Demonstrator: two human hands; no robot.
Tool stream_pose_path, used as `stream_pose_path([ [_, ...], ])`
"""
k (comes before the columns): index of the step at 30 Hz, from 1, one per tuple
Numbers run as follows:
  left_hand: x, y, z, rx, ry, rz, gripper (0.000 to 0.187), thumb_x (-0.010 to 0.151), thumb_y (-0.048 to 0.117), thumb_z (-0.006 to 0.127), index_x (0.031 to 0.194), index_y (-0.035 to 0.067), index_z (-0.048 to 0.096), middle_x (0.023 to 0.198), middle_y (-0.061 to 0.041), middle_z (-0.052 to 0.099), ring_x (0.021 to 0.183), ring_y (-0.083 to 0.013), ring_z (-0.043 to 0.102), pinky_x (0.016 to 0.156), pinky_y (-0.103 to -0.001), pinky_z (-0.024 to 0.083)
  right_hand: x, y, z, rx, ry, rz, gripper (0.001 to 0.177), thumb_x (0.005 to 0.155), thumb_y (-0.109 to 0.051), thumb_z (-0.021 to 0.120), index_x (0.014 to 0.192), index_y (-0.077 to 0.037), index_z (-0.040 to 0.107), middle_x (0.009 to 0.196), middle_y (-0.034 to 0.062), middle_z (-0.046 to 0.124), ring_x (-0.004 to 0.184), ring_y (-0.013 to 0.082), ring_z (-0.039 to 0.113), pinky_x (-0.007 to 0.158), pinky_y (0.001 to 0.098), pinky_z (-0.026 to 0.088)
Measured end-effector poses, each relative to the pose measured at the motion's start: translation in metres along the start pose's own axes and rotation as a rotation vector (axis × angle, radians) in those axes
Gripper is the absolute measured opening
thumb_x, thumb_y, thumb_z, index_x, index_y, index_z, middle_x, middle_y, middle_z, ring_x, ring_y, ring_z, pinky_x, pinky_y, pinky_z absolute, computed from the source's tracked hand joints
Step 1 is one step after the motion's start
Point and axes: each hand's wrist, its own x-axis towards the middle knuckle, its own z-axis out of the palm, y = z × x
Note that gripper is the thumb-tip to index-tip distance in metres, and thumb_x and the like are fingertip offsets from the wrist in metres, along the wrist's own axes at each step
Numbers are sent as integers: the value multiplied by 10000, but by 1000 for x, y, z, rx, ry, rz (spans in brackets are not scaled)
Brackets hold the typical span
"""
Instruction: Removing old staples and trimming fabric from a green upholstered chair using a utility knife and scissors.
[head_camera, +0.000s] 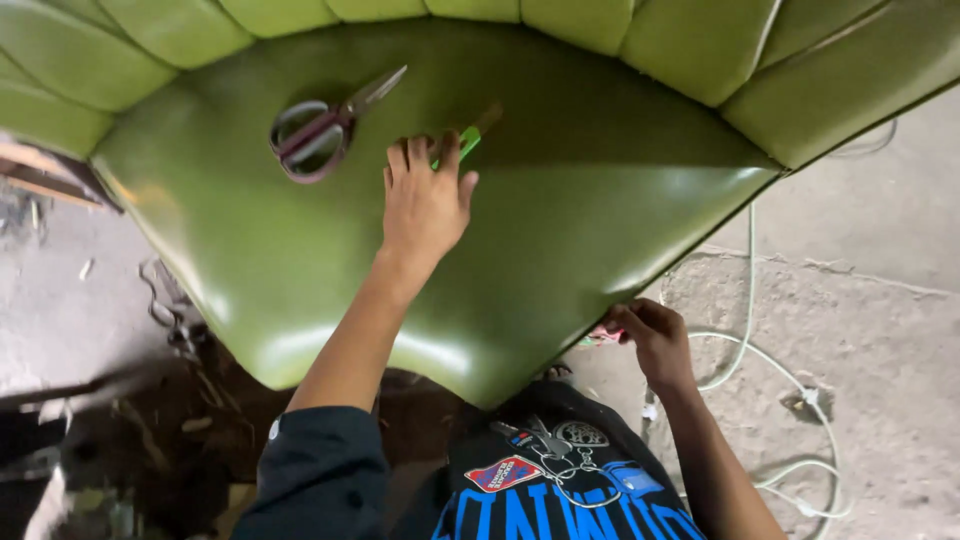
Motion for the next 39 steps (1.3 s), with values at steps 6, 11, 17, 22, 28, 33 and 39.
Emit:
stream_pose_path([
  [6, 15, -104, -11, 227, 5, -167, 330, 949, 437, 759, 1003, 113, 785, 1126, -215, 592, 1109, -441, 578, 793, -597, 535, -23, -15, 17, -73, 166, 74, 257, 937, -186, 810, 922, 68, 775, 822, 247, 758, 824, 321, 754, 757, 372, 588],
  [11, 0, -163, -22, 122, -212, -167, 572, 910, 381, 797, 1391, 90, 692, 1170, -226, 572, 1078, -468, 575, 785, -631, 547, -45, -22, 35, -142, 194, 152, 292, 927, -203, 805, 974, 85, 782, 873, 288, 771, 863, 358, 756, 811, 426, 592],
  [17, 11, -191, -22, -52, -297, -237, 643, 1007, 466, 732, 1493, 69, 597, 1304, -276, 502, 1184, -523, 506, 889, -683, 498, -56, -18, 52, -112, 251, 155, 295, 952, -212, 778, 987, 81, 774, 862, 269, 765, 859, 338, 746, 813, 413, 593],
  [22, -5, -205, -14, 25, -417, -241, 546, 1007, 327, 697, 1481, 68, 618, 1218, -281, 569, 1142, -515, 584, 894, -641, 524, -57, -6, 53, -109, 255, 107, 312, 994, -227, 755, 1000, 84, 766, 850, 269, 739, 854, 350, 732, 792, 425, 593],
  [28, -44, -194, -26, -31, -537, -372, 570, 867, 434, 696, 1321, 89, 679, 1093, -217, 651, 1059, -457, 687, 886, -579, 544, -52, -12, 46, -151, 201, 55, 267, 999, -222, 718, 998, 42, 759, 835, 230, 749, 847, 304, 746, 783, 372, 601],
  [33, -81, -137, -102, -296, -677, -596, 579, 846, 419, 711, 1361, 155, 697, 1170, -141, 765, 1177, -359, 687, 1002, -531, 530, -47, -14, 36, -191, 94, 38, 313, 983, -265, 732, 964, 45, 770, 821, 222, 753, 815, 324, 749, 738, 398, 600],
  [39, -148, -73, -166, -761, -534, -715, 469, 897, 232, 821, 1225, -31, 614, 939, -205, 670, 892, -311, 667, 863, -473, 535, -34, -19, 21, -283, -42, -71, 330, 1001, -233, 647, 900, 61, 756, 766, 257, 711, 737, 339, 681, 703, 410, 570],
])
